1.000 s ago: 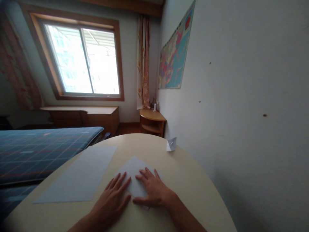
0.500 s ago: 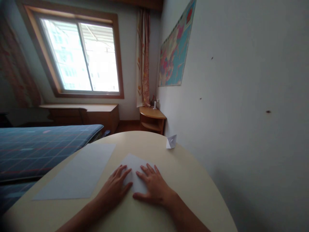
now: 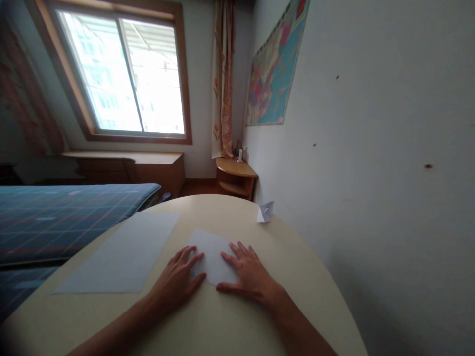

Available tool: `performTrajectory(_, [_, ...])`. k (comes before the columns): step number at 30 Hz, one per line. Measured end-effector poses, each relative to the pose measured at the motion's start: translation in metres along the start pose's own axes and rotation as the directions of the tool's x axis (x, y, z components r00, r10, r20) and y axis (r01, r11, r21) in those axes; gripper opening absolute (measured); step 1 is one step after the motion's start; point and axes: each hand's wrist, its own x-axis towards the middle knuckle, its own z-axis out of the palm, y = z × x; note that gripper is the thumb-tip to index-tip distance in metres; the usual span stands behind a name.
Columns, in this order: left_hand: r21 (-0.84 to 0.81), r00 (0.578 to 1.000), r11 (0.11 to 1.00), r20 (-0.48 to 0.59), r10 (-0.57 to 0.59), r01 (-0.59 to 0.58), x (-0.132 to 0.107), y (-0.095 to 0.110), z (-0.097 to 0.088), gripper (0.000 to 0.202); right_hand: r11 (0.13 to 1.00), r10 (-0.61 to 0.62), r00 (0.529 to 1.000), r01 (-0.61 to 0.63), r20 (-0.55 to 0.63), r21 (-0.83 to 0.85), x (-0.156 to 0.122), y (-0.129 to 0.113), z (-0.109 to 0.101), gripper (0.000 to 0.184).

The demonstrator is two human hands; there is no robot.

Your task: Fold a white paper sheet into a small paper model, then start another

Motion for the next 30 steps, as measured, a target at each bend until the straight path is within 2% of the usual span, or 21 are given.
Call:
performTrajectory(4, [0.001, 1.000, 1.000, -0.002, -0.004, 0.004, 0.000, -0.001, 0.002, 0.050, 0.997, 0.070, 0.998, -0.070, -0.008, -0.014, 0.000, 0.011, 0.001, 0.110])
performTrajectory(7, [-0.004, 1.000, 1.000, 0.005, 0.007, -0.006, -0.001, -0.001, 0.001, 0.050, 0.996, 0.084, 0.996, -0.084, -0.012, -0.018, 0.000, 0.015, 0.002, 0.115])
performTrajectory(17, [-0.004, 0.999, 0.999, 0.018, -0.035, 0.035, 0.000, 0.006, -0.007, 0.044, 0.986, 0.160, 0.987, -0.159, 0.014, -0.042, 0.000, 0.028, -0.001, 0.119])
performTrajectory(24, [0.032, 0.994, 0.993, -0.015, -0.111, 0.111, 0.000, -0.008, 0.001, 0.039, 0.981, 0.191, 0.982, -0.191, 0.001, -0.043, -0.001, 0.034, -0.003, 0.119])
performTrajectory(30, [0.045, 0.990, 0.990, -0.043, -0.134, 0.136, 0.001, -0.019, 0.002, 0.051, 0.985, 0.172, 0.985, -0.173, -0.021, -0.025, -0.002, 0.035, 0.000, 0.114])
